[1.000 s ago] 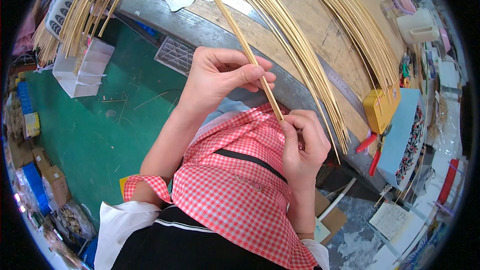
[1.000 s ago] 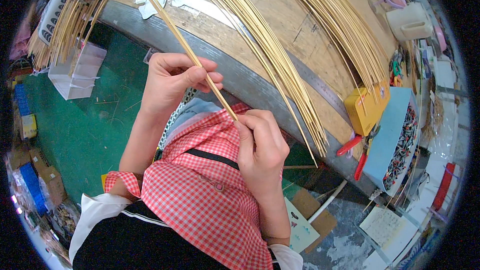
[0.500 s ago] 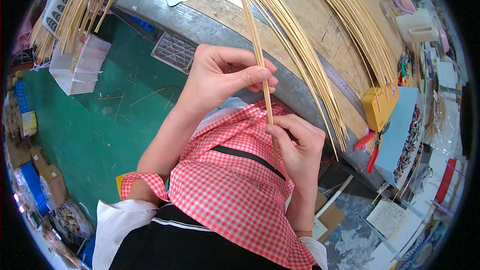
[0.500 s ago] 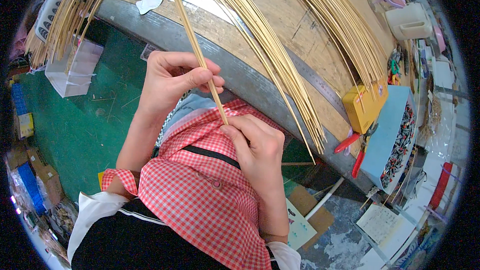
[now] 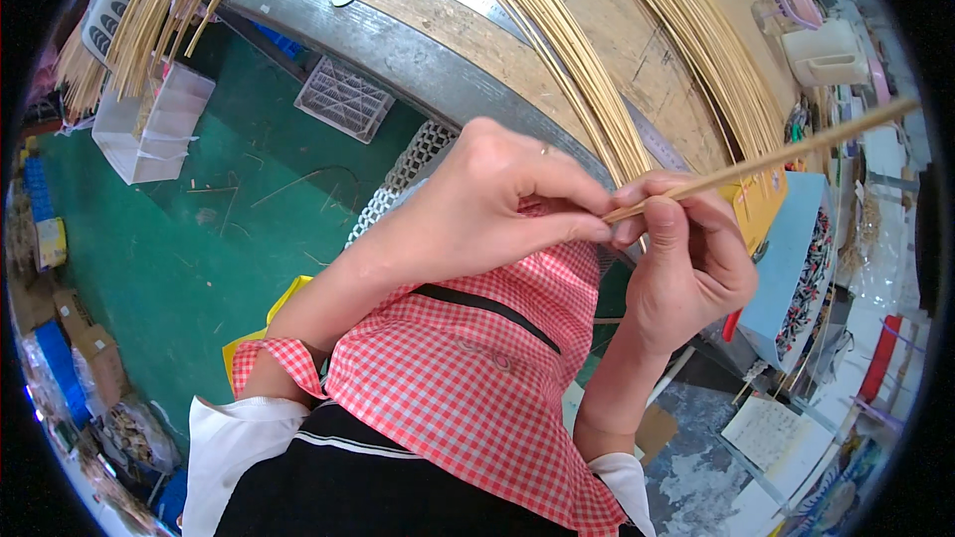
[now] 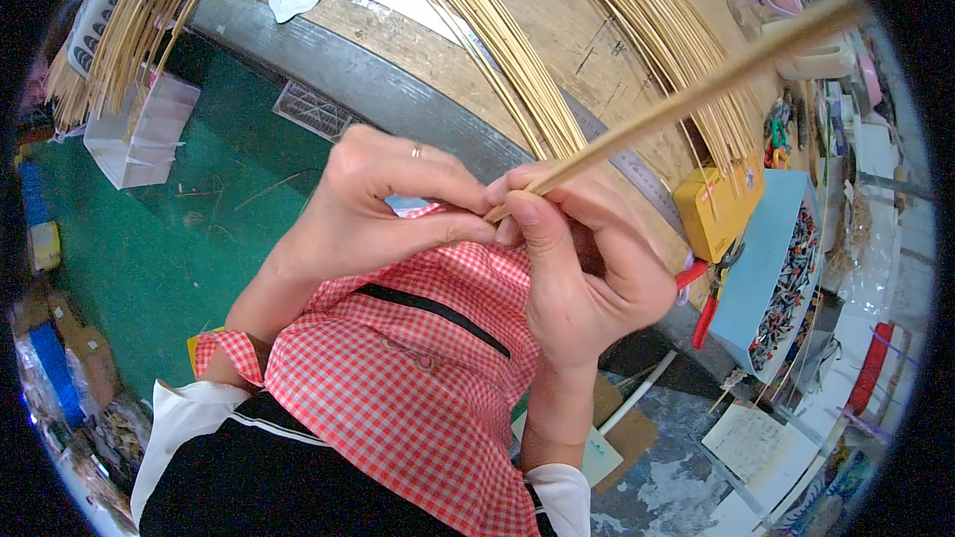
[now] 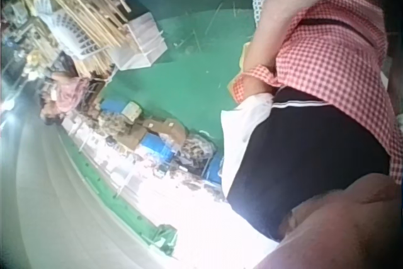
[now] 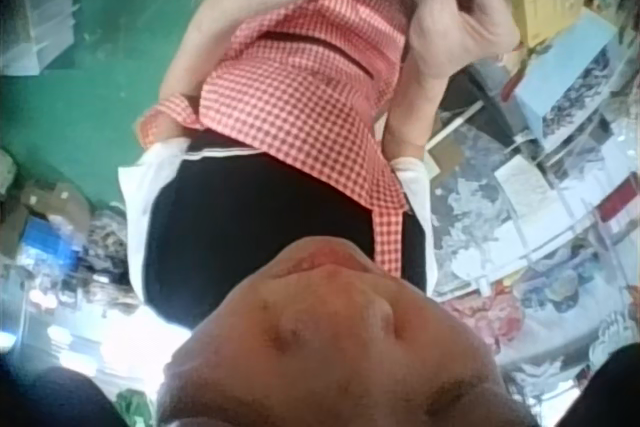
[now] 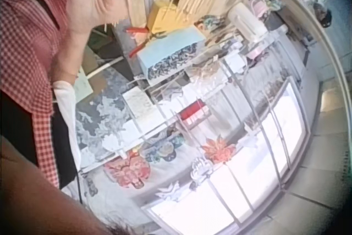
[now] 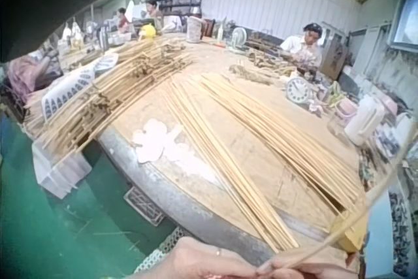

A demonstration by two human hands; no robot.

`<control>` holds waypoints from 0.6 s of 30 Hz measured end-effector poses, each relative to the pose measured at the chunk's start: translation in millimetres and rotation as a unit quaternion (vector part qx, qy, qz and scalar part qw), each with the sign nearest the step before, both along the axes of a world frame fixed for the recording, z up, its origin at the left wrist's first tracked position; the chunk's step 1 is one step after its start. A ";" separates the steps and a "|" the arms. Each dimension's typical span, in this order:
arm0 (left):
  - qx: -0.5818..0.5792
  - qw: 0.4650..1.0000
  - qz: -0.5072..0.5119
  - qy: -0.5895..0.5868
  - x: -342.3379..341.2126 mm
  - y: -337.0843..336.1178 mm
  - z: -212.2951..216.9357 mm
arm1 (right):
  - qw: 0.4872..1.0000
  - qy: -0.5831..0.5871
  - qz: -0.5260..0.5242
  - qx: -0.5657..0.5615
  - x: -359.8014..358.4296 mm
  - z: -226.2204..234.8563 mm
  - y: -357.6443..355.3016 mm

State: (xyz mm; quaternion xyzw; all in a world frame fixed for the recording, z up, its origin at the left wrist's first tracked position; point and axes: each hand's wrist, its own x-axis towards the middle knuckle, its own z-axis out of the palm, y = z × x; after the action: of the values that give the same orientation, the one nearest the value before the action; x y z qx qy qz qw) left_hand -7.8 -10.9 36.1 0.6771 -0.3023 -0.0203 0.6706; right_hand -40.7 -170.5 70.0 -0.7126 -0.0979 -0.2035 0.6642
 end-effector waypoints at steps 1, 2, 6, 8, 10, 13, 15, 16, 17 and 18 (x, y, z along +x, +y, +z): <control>0.003 1.000 0.004 -0.022 4.3 0.0 4.9 | 1.000 -0.015 -0.003 -0.007 0.8 5.2 1.7; 0.008 0.999 0.010 -0.045 8.6 0.3 9.5 | 0.999 -0.030 -0.012 -0.007 1.8 8.9 3.3; 0.015 0.993 0.012 -0.115 23.8 -4.7 17.1 | 0.996 -0.064 -0.055 -0.002 9.5 33.1 3.5; 0.029 0.991 0.017 -0.132 29.3 -6.3 14.3 | 0.996 -0.061 -0.063 -0.032 13.5 40.8 0.8; 0.040 0.988 0.024 -0.149 36.0 -5.0 6.4 | 0.995 -0.042 -0.065 -0.061 17.5 40.6 -1.9; 0.056 0.989 0.023 -0.132 37.0 -3.5 -12.5 | 0.997 -0.039 -0.012 -0.071 20.6 19.5 -7.3; 0.064 0.991 0.024 -0.112 35.0 -1.3 -21.5 | 0.996 -0.019 -0.017 -0.086 18.5 13.4 -6.2; 0.065 0.992 0.026 -0.106 33.3 -0.1 -24.2 | 0.995 -0.017 -0.013 -0.098 18.2 11.7 -6.2; 0.067 0.992 0.027 -0.101 31.9 1.0 -25.3 | 0.994 -0.017 -0.009 -0.109 17.3 11.0 -6.0; 0.069 0.993 0.027 -0.095 31.1 2.1 -26.1 | 0.993 -0.024 -0.002 -0.113 18.2 9.8 -5.0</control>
State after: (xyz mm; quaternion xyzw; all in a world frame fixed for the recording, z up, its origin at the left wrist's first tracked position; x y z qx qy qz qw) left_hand 23.3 -8.7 10.0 0.7282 -0.3445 0.0416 0.5910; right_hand -22.5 -175.5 79.9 -0.7781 -0.1350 -0.2097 0.5764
